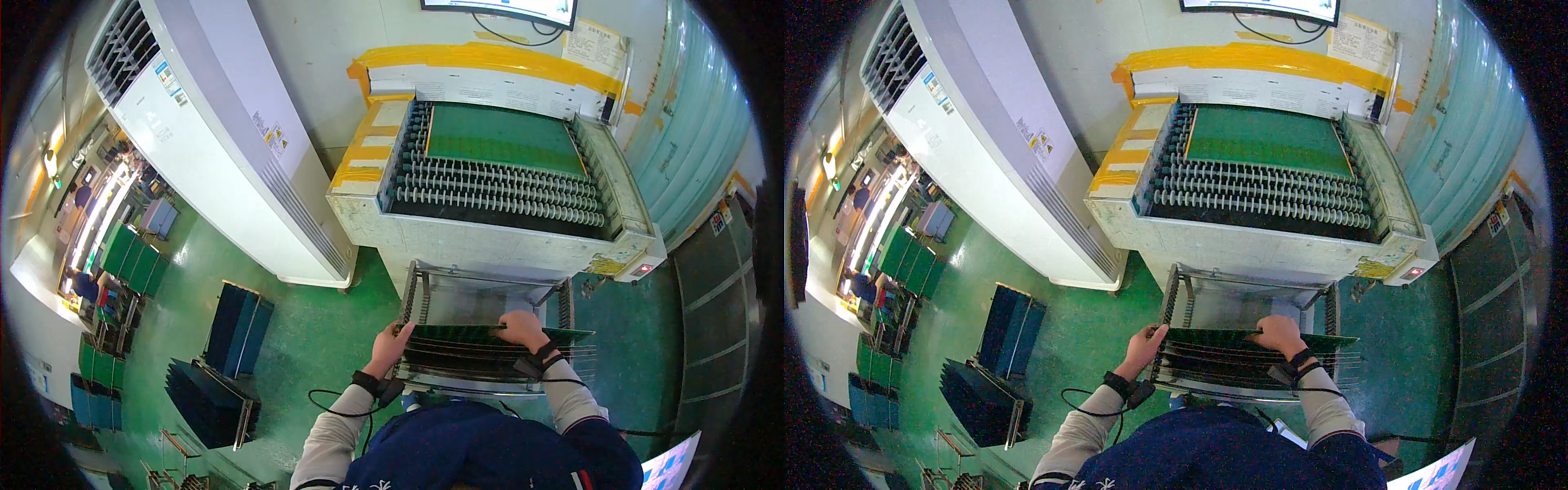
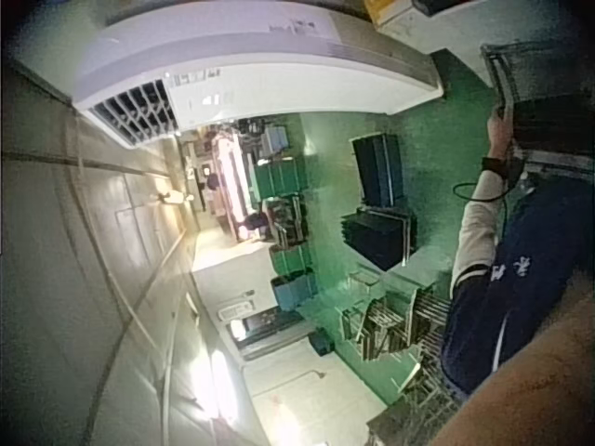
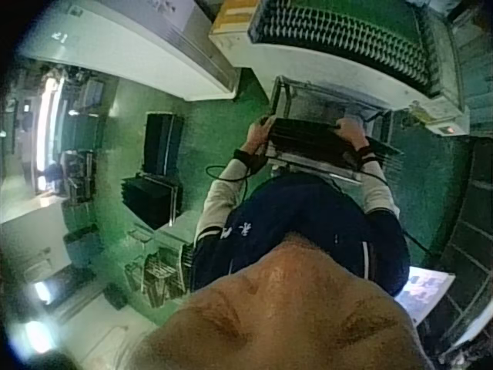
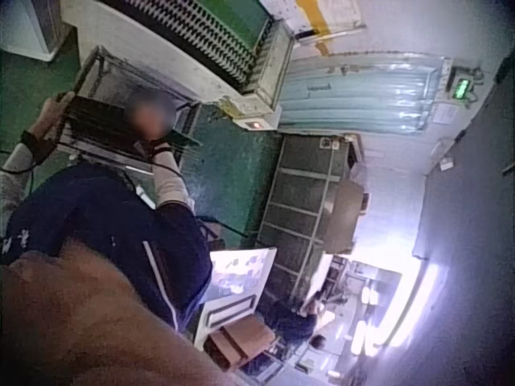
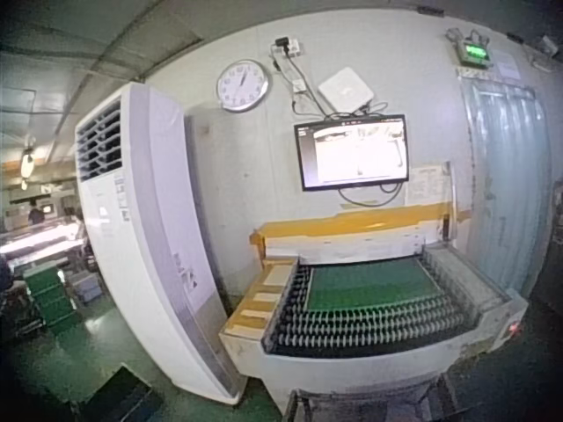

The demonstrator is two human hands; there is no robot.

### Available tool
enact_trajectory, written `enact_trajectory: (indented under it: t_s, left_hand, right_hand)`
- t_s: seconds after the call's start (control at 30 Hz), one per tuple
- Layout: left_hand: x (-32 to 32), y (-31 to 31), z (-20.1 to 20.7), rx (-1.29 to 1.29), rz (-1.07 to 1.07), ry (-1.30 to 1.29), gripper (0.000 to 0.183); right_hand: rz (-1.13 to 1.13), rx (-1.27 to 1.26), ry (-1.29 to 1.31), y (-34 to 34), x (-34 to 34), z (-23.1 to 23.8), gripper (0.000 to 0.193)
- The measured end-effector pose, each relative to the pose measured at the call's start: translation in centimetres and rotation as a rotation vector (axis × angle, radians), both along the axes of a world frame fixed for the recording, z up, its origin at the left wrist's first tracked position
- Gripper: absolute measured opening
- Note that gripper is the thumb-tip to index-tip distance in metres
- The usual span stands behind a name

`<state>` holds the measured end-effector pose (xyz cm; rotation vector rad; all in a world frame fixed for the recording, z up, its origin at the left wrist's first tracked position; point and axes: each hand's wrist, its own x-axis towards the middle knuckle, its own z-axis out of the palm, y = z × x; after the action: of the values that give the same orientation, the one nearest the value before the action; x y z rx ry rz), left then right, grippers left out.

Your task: Manually transferring green circuit board panels from a metal storage rack onto the conveyor of a processing machine.

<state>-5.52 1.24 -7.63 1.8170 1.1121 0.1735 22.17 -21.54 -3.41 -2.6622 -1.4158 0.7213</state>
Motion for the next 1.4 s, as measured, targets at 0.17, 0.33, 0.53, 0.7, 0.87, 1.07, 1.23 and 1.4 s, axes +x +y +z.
enact_trajectory:
  t_s: [0.17,0.33,0.53,0.7,0.87,1.07,1.23,1.4]
  left_hand:
    - [0.0,0.0,0.3,0.013,-0.003,0.02,0.074]
    - [0.0,-0.2,1.2,-0.004,-0.019,0.015,0.073]
    - [0.1,-0.7,3.1,-0.03,-0.012,0.017,0.067]
    - [-0.1,-0.6,1.8,0.043,-0.002,-0.002,0.068]
    - [-0.3,-0.3,0.2,0.07,0.013,-0.04,0.071]
    - [-0.8,-0.1,-0.4,0.134,-0.01,-0.055,0.07]
    - [-0.3,-0.7,3.5,0.093,-0.065,0.138,0.079]
    - [-1.8,-0.7,1.6,0.042,-0.046,0.149,0.085]
  right_hand:
    - [-0.008,0.008,0.007,0.0,0.0,0.0,0.052]
    - [0.008,0.024,-0.003,-0.1,0.1,-0.2,0.053]
    - [-0.008,0.022,0.008,-0.1,0.0,0.3,0.053]
    - [0.0,0.018,0.011,0.0,0.1,0.0,0.053]
    - [0.001,0.012,0.008,0.2,0.1,0.1,0.051]
    - [0.073,0.066,-0.042,0.3,0.3,-0.8,0.046]
    - [0.031,0.01,0.019,0.4,0.9,-0.2,0.044]
    - [-0.008,0.082,0.046,0.1,0.6,-0.8,0.046]
